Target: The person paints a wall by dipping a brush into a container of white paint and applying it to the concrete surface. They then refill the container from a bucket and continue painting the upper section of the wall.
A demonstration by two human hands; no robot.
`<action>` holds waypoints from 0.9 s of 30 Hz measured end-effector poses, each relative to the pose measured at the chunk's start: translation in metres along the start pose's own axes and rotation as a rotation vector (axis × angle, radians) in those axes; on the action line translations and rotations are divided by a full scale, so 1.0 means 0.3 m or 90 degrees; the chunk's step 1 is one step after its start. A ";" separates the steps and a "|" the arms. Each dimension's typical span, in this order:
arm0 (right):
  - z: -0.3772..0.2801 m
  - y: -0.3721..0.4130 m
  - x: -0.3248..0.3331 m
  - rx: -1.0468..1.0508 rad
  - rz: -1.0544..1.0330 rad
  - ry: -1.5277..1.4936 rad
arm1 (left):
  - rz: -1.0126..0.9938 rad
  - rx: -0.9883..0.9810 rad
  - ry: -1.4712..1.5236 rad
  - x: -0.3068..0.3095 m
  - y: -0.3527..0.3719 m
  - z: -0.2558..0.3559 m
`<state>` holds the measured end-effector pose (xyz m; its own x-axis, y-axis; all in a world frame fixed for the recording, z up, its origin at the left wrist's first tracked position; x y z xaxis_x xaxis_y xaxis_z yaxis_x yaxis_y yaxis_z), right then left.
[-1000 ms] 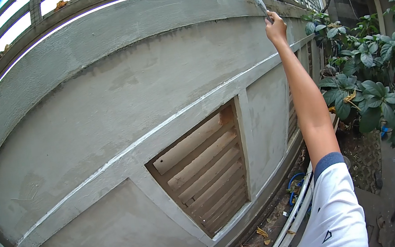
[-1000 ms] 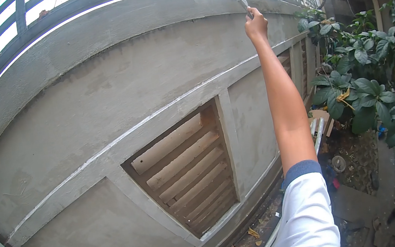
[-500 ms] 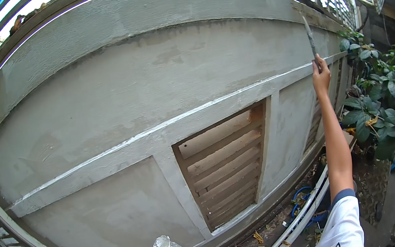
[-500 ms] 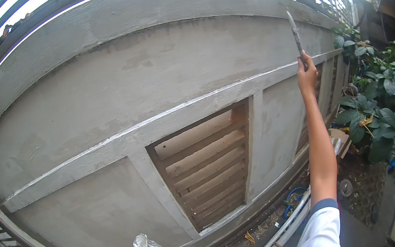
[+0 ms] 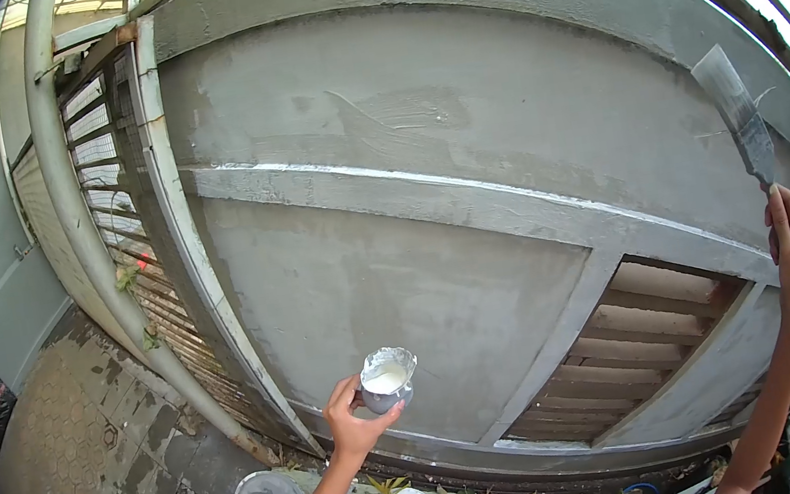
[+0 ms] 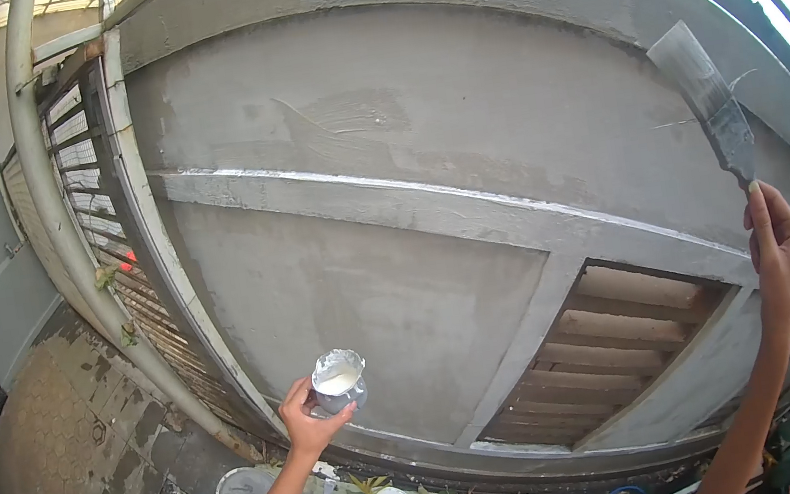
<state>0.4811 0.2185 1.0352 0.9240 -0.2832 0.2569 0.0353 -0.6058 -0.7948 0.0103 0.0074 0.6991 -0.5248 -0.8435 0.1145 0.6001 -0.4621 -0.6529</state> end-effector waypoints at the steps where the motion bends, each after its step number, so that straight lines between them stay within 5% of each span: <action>1: -0.041 0.021 -0.091 0.028 -0.052 0.029 | 0.012 -0.032 -0.042 0.030 -0.019 0.011; 7: -0.269 0.426 -0.765 -0.191 -0.630 -0.023 | 0.054 -0.139 -0.200 0.193 -0.094 0.024; 11: -0.246 0.706 -1.066 -0.242 -0.834 -0.038 | 0.065 -0.207 -0.248 0.289 -0.118 -0.024; 22: -0.369 0.809 -1.236 -0.289 -0.795 -0.005 | 0.042 -0.229 -0.262 0.442 -0.141 -0.210; 27: -0.478 0.827 -1.275 -0.070 -0.701 0.127 | 0.023 -0.247 -0.216 0.414 -0.147 -0.231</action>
<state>0.0818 0.0700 0.8187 0.3320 0.3386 0.8804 0.7515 -0.6591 -0.0300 -0.1233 -0.0579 0.6901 -0.2442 -0.9279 0.2818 0.3120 -0.3503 -0.8832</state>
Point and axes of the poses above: each hand's wrist, its own y-axis away from the middle knuckle, its own x-axis out of the back of the hand, z = x × y, the point moved 7 cm from there along -y, towards the middle knuckle, and after that the axes turned 2 degrees about -x, right-handed, at the moved point
